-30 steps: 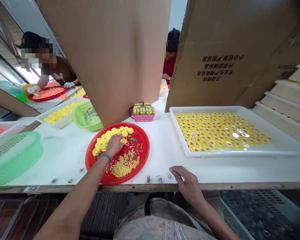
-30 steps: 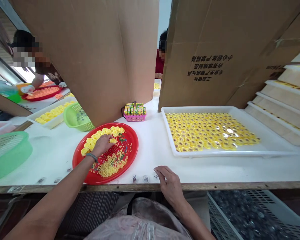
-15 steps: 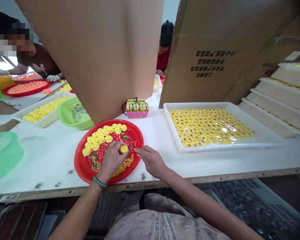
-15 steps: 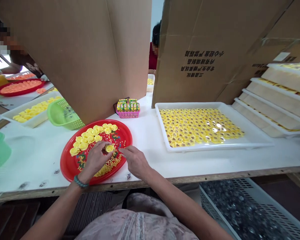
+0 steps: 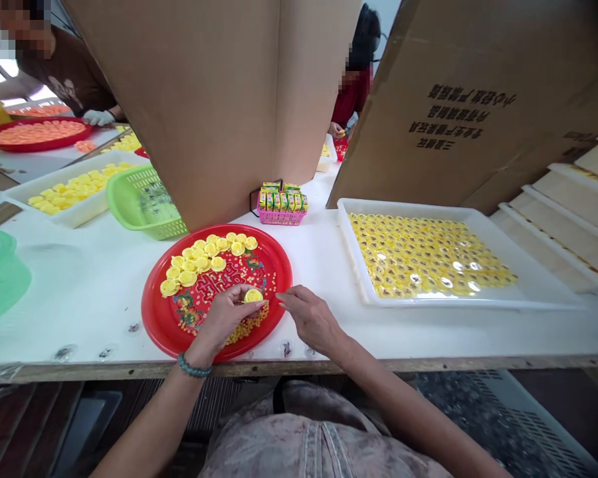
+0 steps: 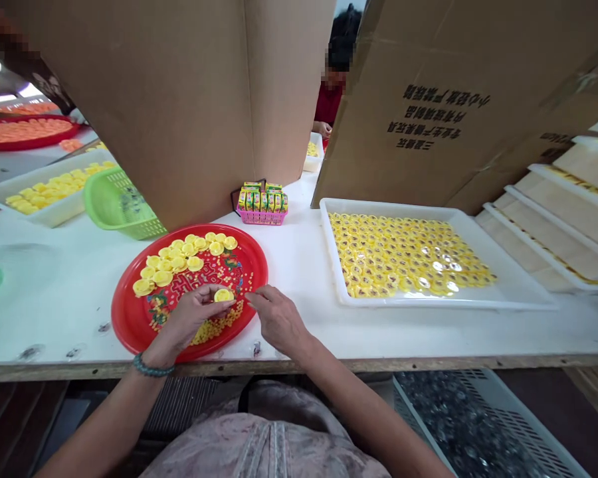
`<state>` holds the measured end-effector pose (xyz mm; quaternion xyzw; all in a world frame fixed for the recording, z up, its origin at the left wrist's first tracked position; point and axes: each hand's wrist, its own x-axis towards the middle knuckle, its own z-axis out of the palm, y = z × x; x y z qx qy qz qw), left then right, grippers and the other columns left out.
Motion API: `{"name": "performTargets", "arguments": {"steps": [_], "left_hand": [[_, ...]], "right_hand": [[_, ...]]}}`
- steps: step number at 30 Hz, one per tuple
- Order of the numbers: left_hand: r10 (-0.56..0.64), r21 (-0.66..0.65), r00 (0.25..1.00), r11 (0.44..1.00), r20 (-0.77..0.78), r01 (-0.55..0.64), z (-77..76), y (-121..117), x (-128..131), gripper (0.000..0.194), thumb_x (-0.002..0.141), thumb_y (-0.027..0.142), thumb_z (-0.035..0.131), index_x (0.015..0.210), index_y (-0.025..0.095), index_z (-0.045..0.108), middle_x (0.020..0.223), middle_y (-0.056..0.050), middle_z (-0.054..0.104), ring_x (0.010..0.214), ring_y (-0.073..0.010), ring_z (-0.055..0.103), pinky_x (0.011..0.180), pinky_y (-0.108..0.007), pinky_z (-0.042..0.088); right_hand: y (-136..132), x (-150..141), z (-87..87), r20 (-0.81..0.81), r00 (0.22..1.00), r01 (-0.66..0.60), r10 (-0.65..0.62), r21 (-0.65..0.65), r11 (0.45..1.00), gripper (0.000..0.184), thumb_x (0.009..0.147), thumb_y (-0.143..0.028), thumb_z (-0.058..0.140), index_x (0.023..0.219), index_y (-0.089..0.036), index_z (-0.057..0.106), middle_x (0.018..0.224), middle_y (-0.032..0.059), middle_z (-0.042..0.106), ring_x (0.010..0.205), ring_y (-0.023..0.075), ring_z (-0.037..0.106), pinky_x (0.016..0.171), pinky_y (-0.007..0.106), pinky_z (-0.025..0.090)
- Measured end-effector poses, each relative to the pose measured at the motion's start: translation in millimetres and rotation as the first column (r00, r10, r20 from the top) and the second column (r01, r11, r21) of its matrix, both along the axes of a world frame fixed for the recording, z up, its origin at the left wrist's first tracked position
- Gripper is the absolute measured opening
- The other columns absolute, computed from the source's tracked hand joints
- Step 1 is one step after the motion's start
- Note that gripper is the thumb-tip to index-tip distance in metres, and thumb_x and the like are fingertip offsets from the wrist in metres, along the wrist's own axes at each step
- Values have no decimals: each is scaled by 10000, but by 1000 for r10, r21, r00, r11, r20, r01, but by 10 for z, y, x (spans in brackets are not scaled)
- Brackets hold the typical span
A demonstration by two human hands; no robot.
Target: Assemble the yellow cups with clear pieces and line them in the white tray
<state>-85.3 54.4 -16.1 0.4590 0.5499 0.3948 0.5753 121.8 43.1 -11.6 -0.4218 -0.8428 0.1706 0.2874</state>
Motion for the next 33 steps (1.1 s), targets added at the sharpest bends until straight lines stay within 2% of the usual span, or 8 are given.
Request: {"name": "performTargets", "arguments": {"steps": [4,9,12,15,18,21,26,33], "left_hand": [[89,-203,951,979,296,-28,10,-62,52,309,613,252,786,878,172,649,848,-14,664,739,-129,629,705,-247,533],[181,-304,887,951,425,-49,36,-91,151,179,711,186,705,873,124,663,855,-62,675,772,-168,652,738,-299,564],[242,-342,847,937,472,-78,93,-108,230,118,786,158,607,879,101,653,850,-79,674,773,-175,652,731,-323,572],[241,-378,835,925,494,-44,170,-145,297,158,828,179,544,931,95,629,880,-94,671,790,-181,651,714,-329,574],[189,-350,862,937,471,-14,206,-177,359,144,791,179,596,926,130,584,831,-57,661,742,-166,652,690,-307,569],[176,-309,902,950,393,-51,172,-182,429,227,697,135,682,849,167,516,748,1,634,634,-124,632,630,-246,546],[132,-226,947,972,292,-66,86,-173,520,245,674,211,709,843,162,538,697,39,587,543,-45,549,507,-123,432],[133,-195,946,978,295,-76,79,-248,621,311,692,314,701,908,189,515,718,19,633,624,-91,597,602,-190,489]], "right_hand": [[-138,323,50,77,993,97,-85,-160,982,257,899,-177,468,1113,-159,609,967,92,619,858,171,600,760,283,490],[-324,456,-60,279,957,10,82,-314,950,387,768,-185,670,1152,-182,619,1039,97,600,964,213,580,836,312,473],[-336,397,-165,290,954,36,68,-341,940,234,792,-120,620,1012,-171,683,945,79,611,882,181,598,781,273,472],[-315,383,-211,275,962,93,4,-338,937,158,833,-100,557,874,-147,702,848,68,621,808,162,606,730,252,462],[-334,445,-167,228,973,117,-47,-306,945,167,850,-150,556,958,-141,684,891,76,625,817,163,605,738,255,459],[-383,512,-96,207,978,34,30,-299,954,259,811,-154,608,1065,-174,655,979,74,620,914,177,586,804,266,449],[-389,515,-116,263,959,-13,102,-321,947,162,816,-151,598,948,-178,687,947,65,614,883,165,587,786,247,447],[-354,486,-176,492,871,69,-15,-91,993,192,870,-170,494,1011,-113,610,961,118,587,887,212,552,796,308,458]]}}
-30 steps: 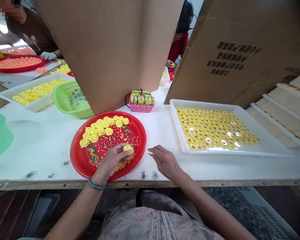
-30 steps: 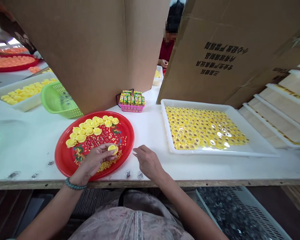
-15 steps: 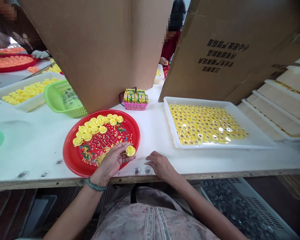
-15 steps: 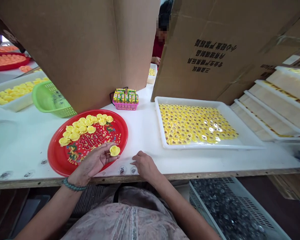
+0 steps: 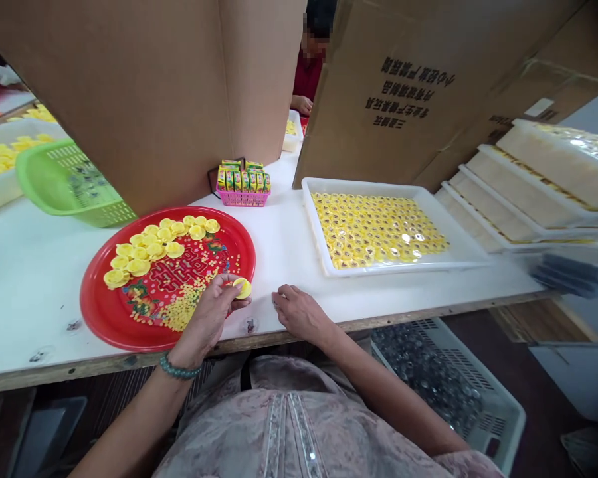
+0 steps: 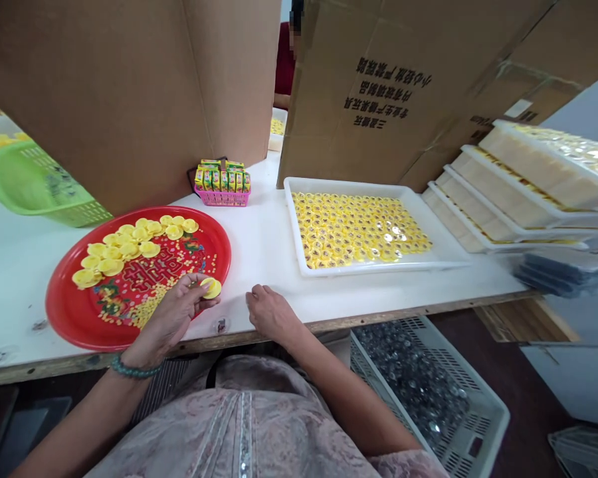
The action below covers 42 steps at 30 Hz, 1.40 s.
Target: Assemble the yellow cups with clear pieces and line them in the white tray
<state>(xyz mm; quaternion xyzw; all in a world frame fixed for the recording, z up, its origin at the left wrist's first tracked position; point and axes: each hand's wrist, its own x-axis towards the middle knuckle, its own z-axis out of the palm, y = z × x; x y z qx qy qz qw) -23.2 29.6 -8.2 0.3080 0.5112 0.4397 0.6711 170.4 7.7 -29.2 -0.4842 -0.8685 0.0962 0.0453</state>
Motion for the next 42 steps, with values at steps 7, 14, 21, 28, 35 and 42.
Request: {"name": "performTargets", "arguments": {"steps": [7,14,21,28,35,42], "left_hand": [[-22,-40,997,999,78,25,-46,-59,63,311,653,323,733,867,164,573,839,-3,639,706,-118,617,685,-253,526],[-103,-5,995,995,14,103,16,-92,108,358,674,371,723,919,170,556,819,-23,657,726,-142,636,689,-268,523],[-198,-65,978,977,70,202,20,-131,184,300,651,340,746,829,150,597,832,-35,654,719,-129,631,685,-241,517],[-304,-63,951,952,-52,301,44,-183,208,410,659,362,748,963,200,526,846,-16,634,611,-125,637,540,-211,469],[-489,59,871,869,-48,491,16,-205,197,390,676,338,741,997,169,599,1001,-57,632,839,-171,636,777,-291,498],[-531,86,841,837,-104,540,13,-202,209,427,669,325,740,1051,168,633,951,-61,663,840,-186,610,756,-286,477]], "right_hand": [[41,155,-150,-212,967,140,-143,-27,990,205,888,-130,460,979,-154,642,1004,98,641,930,178,600,806,278,479],[20,208,-67,-602,640,293,-477,-383,876,250,844,-143,482,1074,-183,572,825,26,677,680,122,642,651,242,513],[-78,202,216,-646,601,208,-470,-441,873,168,833,-240,541,918,-191,677,757,5,627,699,119,569,653,233,445],[-127,194,302,-684,455,136,-570,-579,804,151,768,-235,627,907,-177,624,681,-29,580,655,106,548,622,226,453],[-96,169,363,-717,484,31,-502,-559,829,154,772,-242,626,896,-178,690,828,19,629,748,121,570,677,243,462],[-57,177,308,-709,504,39,-492,-551,834,133,736,-240,668,850,-172,682,781,5,611,632,91,533,578,208,433]]}}
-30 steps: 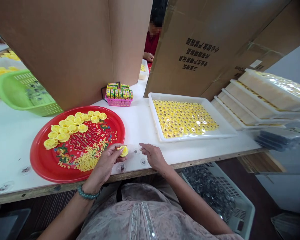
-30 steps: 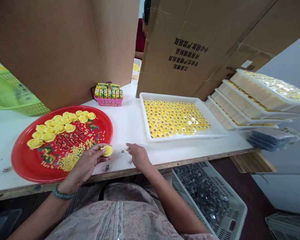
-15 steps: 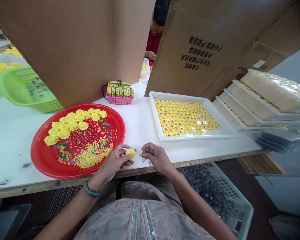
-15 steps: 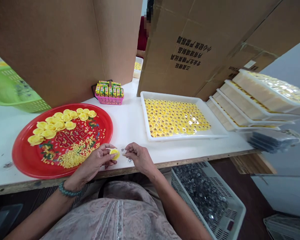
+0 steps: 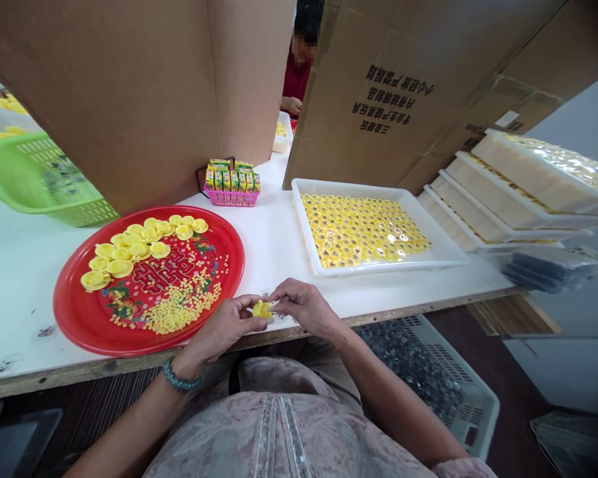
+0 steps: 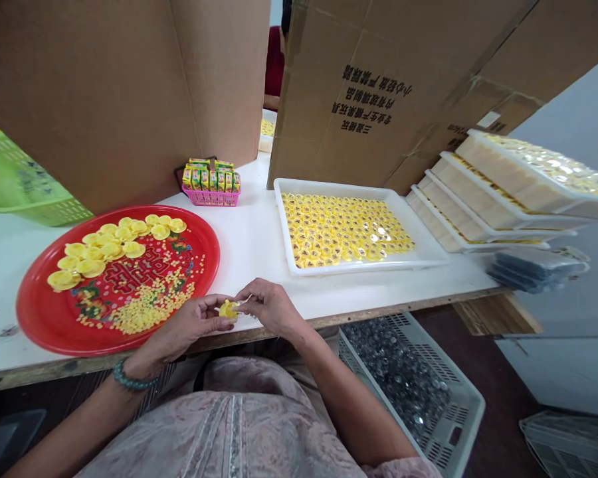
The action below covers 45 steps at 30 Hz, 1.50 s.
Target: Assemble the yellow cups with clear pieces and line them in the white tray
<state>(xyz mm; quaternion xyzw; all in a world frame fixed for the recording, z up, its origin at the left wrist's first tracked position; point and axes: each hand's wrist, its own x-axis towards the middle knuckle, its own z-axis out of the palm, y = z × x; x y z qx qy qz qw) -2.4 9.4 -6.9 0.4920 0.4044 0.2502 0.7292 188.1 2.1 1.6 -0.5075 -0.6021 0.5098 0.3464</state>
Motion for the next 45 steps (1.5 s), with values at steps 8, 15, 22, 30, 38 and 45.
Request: {"name": "performTargets", "arguments": {"steps": [8,15,22,30,38,45], "left_hand": [[-24,38,999,999,-26,25,13,16,-11,428,647,308,736,1043,157,677,748,-36,671,759,-211,607,686,-287,470],[-61,122,998,990,-22,63,62,35,19,356,700,320,705,1029,183,679,956,-53,679,937,-231,601,807,-295,457],[71,73,997,995,26,-73,55,-16,84,308,643,307,754,897,169,649,844,-35,655,758,-160,592,685,-251,460],[83,17,996,996,43,-84,54,-61,115,316,617,276,776,868,173,614,776,-3,636,693,-127,562,635,-229,434],[126,164,990,980,-62,-115,128,-65,102,227,651,319,747,769,155,643,596,16,581,572,-112,510,551,-222,381],[81,240,995,969,-58,-65,119,-11,73,267,662,315,732,857,150,654,807,-33,668,728,-150,572,667,-249,432]], "right_hand": [[-38,-56,-68,13,1000,10,-10,0,1000,101,744,-204,649,835,-185,688,773,11,658,718,130,603,651,239,480],[-68,-125,28,25,992,121,-122,38,992,55,706,-204,679,754,-181,695,731,8,663,682,131,609,625,230,479],[-150,-167,154,115,972,197,-203,66,978,43,726,-228,668,717,-186,674,699,-3,662,646,126,585,622,232,460],[-266,-173,189,173,946,239,-275,204,949,48,745,-185,627,698,-183,639,718,7,637,653,123,564,630,230,435],[-234,-210,110,-173,938,275,-299,-149,950,117,697,-258,664,691,-162,598,609,-20,575,585,111,520,583,229,417],[-269,-217,168,34,960,272,-278,126,954,45,746,-180,632,704,-166,636,673,-4,612,644,113,542,607,214,414]]}}
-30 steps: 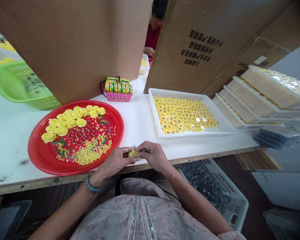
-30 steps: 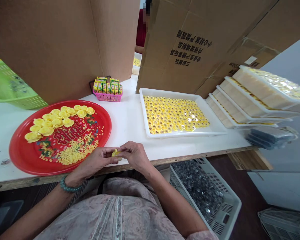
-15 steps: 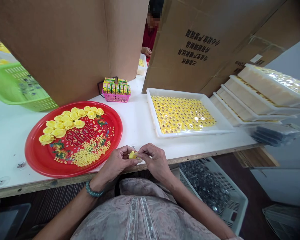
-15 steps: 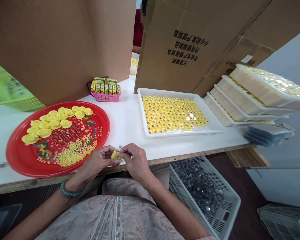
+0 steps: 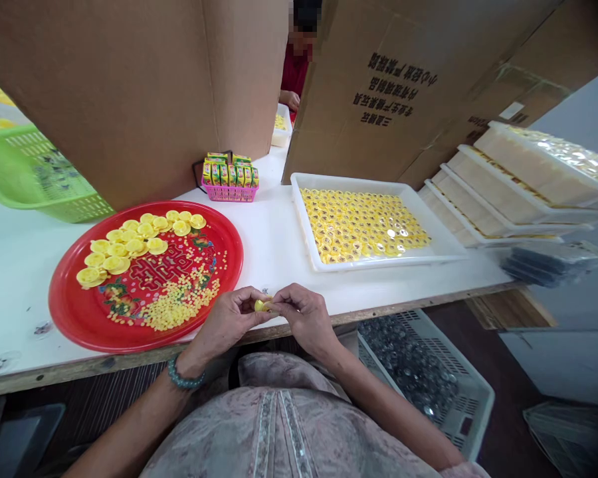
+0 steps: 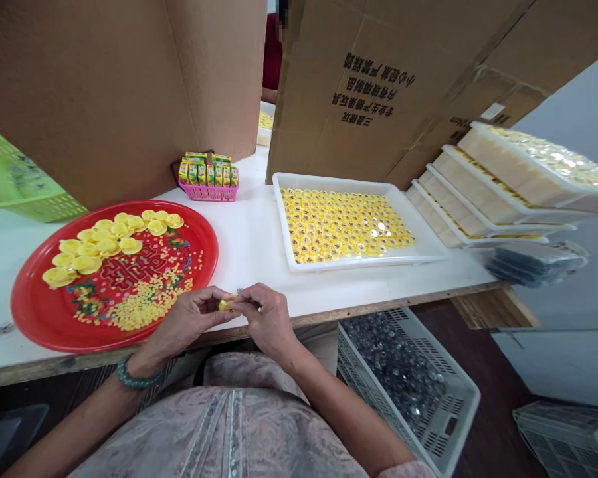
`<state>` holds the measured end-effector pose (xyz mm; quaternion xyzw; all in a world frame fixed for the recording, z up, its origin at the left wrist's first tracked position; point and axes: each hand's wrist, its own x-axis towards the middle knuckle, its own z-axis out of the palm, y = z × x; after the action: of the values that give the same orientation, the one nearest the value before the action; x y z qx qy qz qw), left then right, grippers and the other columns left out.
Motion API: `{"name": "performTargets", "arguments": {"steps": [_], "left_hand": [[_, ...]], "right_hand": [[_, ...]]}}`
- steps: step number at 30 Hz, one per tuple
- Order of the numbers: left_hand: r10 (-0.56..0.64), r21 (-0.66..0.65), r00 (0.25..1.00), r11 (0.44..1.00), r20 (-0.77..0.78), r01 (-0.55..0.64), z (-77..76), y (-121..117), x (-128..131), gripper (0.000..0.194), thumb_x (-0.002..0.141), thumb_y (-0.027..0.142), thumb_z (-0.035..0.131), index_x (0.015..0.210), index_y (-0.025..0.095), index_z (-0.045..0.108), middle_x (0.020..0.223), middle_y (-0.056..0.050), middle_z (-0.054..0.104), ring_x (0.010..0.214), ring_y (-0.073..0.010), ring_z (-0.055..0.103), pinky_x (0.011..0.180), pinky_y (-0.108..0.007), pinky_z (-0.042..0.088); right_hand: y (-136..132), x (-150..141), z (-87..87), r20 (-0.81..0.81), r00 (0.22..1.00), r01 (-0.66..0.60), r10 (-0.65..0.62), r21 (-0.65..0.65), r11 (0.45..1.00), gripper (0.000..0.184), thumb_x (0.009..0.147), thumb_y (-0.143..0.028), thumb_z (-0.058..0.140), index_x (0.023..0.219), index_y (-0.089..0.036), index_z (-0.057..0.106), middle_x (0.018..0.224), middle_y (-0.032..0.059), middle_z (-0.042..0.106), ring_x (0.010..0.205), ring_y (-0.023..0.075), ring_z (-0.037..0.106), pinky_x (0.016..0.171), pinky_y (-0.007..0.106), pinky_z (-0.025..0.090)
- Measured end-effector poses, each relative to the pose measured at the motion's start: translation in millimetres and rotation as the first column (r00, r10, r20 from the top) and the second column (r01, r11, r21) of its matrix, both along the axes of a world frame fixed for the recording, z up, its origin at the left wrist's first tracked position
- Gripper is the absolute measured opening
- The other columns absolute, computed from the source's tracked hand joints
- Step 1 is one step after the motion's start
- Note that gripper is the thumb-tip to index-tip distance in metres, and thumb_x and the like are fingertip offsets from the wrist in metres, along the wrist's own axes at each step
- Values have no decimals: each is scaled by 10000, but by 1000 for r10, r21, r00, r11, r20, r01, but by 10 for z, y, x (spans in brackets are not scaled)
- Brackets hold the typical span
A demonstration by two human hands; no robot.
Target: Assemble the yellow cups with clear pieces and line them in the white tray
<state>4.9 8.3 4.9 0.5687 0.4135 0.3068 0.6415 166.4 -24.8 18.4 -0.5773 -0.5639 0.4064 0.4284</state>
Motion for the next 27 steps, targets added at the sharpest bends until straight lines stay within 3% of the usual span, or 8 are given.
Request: {"name": "performTargets", "arguments": {"steps": [3,10,14,17,23,27], "left_hand": [[-53,11,997,999,-57,53,13,4,-11,264,678,305,714,884,150,655,804,-27,669,682,-136,559,632,-241,418],[-6,99,988,995,-155,21,4,-52,38,188,702,280,683,849,164,672,690,7,629,622,-120,517,560,-218,378],[7,43,997,999,-82,-3,33,-31,82,297,664,357,723,868,151,657,666,8,594,593,-114,494,534,-219,370],[19,41,993,999,-115,-14,58,-26,95,322,657,374,728,884,156,658,559,48,509,516,-94,428,475,-210,315],[7,84,997,996,-75,0,15,-65,90,201,702,293,694,862,174,670,811,-14,672,719,-142,578,661,-245,437],[17,42,999,999,-51,-15,-5,-42,103,230,698,299,701,862,171,604,797,-17,667,717,-144,596,660,-247,452]], "right_hand": [[8,8,74,139,989,-63,51,86,994,99,765,-122,608,694,-169,658,700,1,631,661,108,564,627,206,414],[64,65,102,112,987,-109,116,-61,992,63,737,-125,649,689,-164,660,656,-21,631,620,101,564,587,189,410],[-5,61,86,173,985,-15,-3,103,995,71,784,-150,604,726,-167,642,718,1,633,667,114,569,641,212,431],[-56,43,77,203,976,38,-82,209,977,101,811,-150,569,737,-173,634,745,14,627,698,121,572,672,224,437],[-39,40,32,111,994,-2,-3,45,999,75,775,-159,619,708,-174,650,715,4,636,671,119,579,632,215,437],[16,89,-2,12,1000,-22,23,-52,998,44,759,-196,636,726,-167,637,714,-3,628,673,118,572,642,224,445]]}}
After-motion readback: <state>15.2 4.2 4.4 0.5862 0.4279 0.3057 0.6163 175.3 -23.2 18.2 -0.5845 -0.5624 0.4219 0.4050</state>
